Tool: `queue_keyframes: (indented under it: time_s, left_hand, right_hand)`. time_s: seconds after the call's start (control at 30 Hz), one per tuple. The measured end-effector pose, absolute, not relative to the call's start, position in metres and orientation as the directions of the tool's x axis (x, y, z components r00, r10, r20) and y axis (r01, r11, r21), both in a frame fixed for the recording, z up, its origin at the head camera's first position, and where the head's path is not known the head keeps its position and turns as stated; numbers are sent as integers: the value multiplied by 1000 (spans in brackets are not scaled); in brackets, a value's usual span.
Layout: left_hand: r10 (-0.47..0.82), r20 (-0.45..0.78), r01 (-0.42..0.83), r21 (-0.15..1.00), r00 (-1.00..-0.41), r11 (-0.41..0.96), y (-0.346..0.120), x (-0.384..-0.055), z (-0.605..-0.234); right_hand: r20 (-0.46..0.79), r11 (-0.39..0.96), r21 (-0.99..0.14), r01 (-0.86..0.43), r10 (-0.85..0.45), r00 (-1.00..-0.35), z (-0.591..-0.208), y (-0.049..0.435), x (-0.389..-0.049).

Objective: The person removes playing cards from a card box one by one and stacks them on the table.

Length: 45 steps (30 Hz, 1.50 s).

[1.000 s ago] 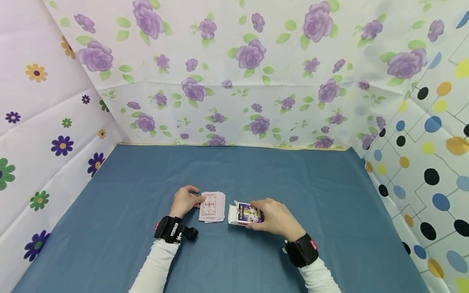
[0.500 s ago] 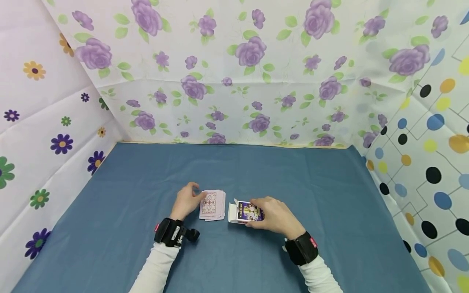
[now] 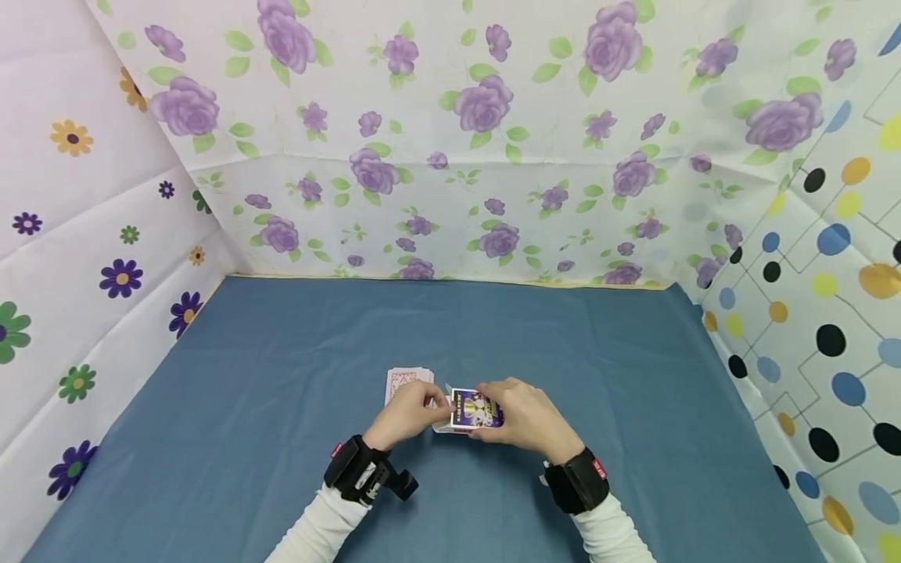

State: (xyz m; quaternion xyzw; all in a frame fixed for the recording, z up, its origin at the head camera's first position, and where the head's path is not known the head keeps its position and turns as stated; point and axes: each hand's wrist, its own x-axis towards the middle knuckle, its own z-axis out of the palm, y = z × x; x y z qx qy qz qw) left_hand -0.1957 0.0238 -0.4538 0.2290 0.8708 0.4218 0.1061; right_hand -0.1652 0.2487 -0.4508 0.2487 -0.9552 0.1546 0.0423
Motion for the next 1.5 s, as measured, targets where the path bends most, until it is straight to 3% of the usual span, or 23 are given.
queue_keyframes:
  time_s: [0.23, 0.67, 0.93, 1.33, 1.5]
  left_hand:
    - [465, -21, 258, 809, -885, 528, 25, -197, -460]
    - [539, -192, 3, 941, -820, 339, 16, -211, -458]
    - [541, -168, 37, 937, -824, 348, 17, -212, -458]
    - [643, -231, -55, 958, -730, 283, -7, -226, -459]
    - [619, -191, -25, 963, -762, 267, -24, -234, -456]
  right_hand:
    - [163, 824, -277, -495, -467, -869, -450, 247, -164]
    - [180, 829, -287, -481, -447, -876, -449, 249, -165]
    - [195, 822, -292, -489, -449, -872, -451, 248, -168]
    - [165, 834, -301, -463, -432, -886, -453, 250, -167]
    - [166, 835, -305, -459, -428, -889, -453, 251, -168]
